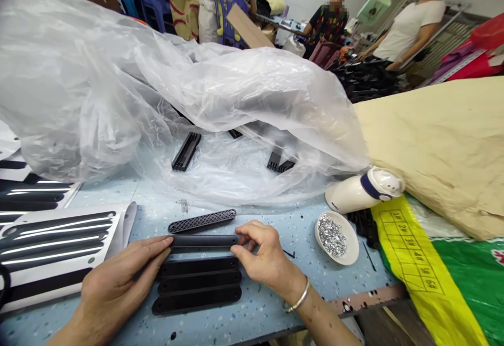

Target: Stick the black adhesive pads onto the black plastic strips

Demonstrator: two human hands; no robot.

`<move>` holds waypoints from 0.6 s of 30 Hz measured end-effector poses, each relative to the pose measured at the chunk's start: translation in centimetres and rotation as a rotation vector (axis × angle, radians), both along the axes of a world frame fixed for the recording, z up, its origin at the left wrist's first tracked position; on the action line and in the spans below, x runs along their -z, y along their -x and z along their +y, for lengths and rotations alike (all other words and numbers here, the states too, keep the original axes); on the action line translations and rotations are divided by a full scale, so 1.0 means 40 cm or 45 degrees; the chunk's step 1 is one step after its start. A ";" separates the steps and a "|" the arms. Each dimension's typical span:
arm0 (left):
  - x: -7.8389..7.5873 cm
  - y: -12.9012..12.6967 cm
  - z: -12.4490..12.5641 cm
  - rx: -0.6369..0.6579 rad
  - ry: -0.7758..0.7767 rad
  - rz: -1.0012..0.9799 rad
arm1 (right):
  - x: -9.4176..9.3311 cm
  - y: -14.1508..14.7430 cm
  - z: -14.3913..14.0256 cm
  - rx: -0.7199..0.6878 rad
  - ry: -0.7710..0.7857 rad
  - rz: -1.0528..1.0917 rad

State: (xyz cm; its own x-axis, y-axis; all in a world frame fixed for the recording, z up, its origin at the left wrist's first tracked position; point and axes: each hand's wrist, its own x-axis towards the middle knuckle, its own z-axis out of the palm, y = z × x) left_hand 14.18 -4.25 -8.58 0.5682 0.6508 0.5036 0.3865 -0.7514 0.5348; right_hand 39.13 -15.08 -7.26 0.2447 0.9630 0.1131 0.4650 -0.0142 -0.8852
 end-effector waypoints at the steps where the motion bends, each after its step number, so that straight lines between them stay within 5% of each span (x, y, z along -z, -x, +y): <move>1: -0.002 0.000 0.000 -0.001 0.010 0.004 | 0.003 0.002 0.002 -0.004 0.002 0.014; 18: 0.001 0.002 0.002 0.001 0.107 -0.026 | -0.001 0.016 0.040 -0.009 0.039 -0.110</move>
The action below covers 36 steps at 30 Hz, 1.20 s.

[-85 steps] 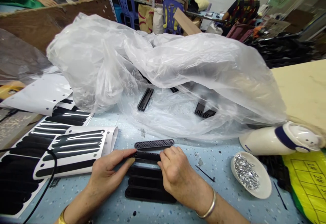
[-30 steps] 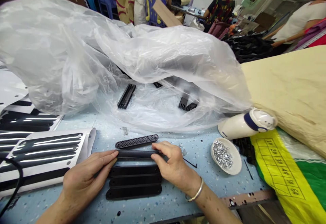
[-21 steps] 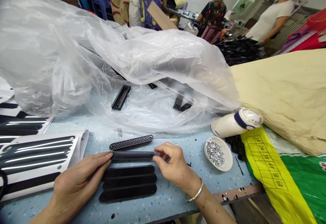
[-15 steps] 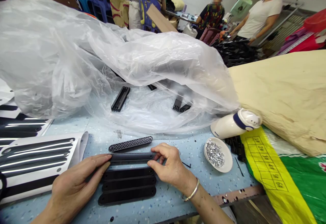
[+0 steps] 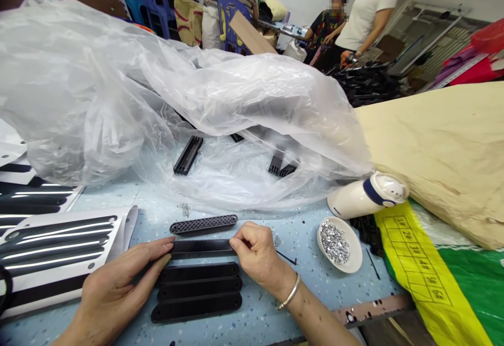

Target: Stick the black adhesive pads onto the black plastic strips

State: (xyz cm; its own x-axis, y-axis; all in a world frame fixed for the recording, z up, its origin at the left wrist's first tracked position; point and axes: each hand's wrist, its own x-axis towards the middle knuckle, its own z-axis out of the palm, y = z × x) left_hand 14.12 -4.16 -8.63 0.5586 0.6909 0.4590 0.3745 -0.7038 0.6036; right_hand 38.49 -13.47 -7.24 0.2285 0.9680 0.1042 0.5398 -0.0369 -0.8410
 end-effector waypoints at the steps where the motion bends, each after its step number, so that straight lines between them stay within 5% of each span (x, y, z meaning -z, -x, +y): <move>1: -0.002 -0.001 0.001 -0.003 0.007 -0.006 | -0.001 0.003 -0.002 0.003 -0.009 -0.029; 12: -0.024 -0.002 -0.001 0.022 0.005 -0.033 | -0.030 0.039 0.001 -0.108 -0.193 -0.368; 22: -0.017 0.001 -0.006 0.027 0.138 -0.064 | 0.005 0.073 0.044 -0.142 -0.149 -0.195; 32: 0.002 0.002 -0.014 -0.163 0.331 -0.046 | -0.036 0.107 0.041 -0.228 -0.098 -0.485; 36: -0.010 -0.003 -0.013 -0.108 0.374 -0.005 | -0.035 0.141 0.067 -0.304 -0.111 -0.531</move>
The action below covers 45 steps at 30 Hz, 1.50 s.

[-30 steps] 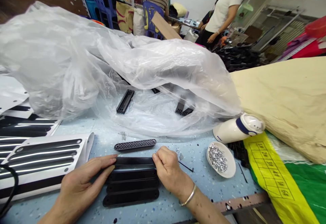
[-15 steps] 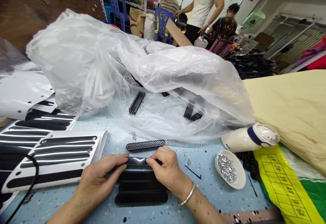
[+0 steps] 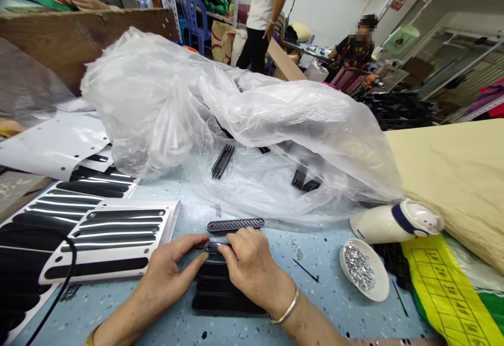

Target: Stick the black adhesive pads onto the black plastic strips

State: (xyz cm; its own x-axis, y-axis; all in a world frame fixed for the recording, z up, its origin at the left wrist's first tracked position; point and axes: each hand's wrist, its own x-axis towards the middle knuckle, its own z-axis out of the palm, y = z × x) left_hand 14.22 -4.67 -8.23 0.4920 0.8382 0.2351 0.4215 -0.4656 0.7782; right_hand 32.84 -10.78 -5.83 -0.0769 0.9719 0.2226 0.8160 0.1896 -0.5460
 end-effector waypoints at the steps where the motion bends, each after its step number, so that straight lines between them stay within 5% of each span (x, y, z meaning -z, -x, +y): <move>1: -0.005 -0.001 0.001 0.029 0.007 0.003 | 0.004 0.007 0.007 -0.015 0.007 -0.014; 12: -0.011 0.001 0.004 0.080 0.151 0.048 | 0.034 0.028 0.024 0.001 -0.101 -0.053; 23: -0.009 -0.001 0.006 0.070 0.320 -0.009 | 0.031 0.050 0.036 0.036 0.045 -0.057; 29: -0.015 -0.004 0.005 0.082 0.305 0.016 | 0.052 0.064 0.045 0.048 -0.079 -0.069; 36: -0.014 0.001 0.008 0.058 0.342 0.050 | -0.005 0.019 0.035 0.033 0.007 0.123; 40: -0.016 0.003 0.009 0.056 0.302 0.084 | -0.025 -0.061 -0.001 0.241 0.016 0.301; 45: -0.024 -0.013 0.009 0.000 0.171 0.131 | 0.023 -0.103 -0.043 0.468 -0.027 0.276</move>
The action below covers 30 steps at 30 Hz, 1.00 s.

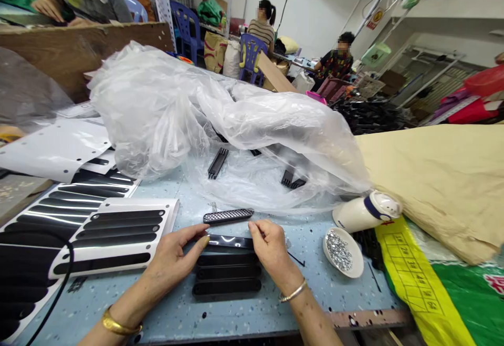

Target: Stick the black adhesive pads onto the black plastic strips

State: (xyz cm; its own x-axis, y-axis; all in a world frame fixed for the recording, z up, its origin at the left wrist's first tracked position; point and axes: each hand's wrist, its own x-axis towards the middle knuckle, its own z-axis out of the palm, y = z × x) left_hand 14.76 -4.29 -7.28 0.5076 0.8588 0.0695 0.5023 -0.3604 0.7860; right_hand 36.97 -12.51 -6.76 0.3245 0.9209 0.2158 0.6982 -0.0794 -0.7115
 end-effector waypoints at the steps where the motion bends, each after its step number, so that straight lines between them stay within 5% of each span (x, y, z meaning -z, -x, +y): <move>1: -0.002 -0.005 0.002 0.014 -0.056 0.031 | 0.010 0.002 -0.004 0.015 -0.002 -0.004; 10: -0.033 -0.017 -0.020 0.076 -0.317 0.091 | 0.024 0.020 -0.032 0.044 -0.101 0.012; 16: -0.107 0.154 -0.075 0.136 -0.813 -0.011 | 0.010 0.048 -0.061 0.040 -0.413 -0.109; 19: -0.076 0.283 -0.075 -0.085 -0.993 0.260 | -0.020 0.129 -0.054 -0.257 -0.501 -0.144; 24: 0.017 0.393 -0.136 -0.023 -0.844 0.391 | -0.084 0.333 0.023 -0.547 -0.601 -0.149; 27: 0.018 0.406 -0.186 -0.041 -0.758 0.255 | -0.089 0.444 0.083 -0.779 -0.390 -0.206; 30: -0.007 0.440 -0.202 -0.326 -0.718 0.095 | -0.062 0.513 0.107 -0.882 -0.042 -0.358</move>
State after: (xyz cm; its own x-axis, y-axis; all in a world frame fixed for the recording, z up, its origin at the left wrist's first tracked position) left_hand -2.84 -12.38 -6.99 0.3113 0.7954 0.5200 0.6742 -0.5705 0.4690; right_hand 16.45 -8.23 -4.27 -0.3988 0.8861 0.2364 0.7364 0.4630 -0.4933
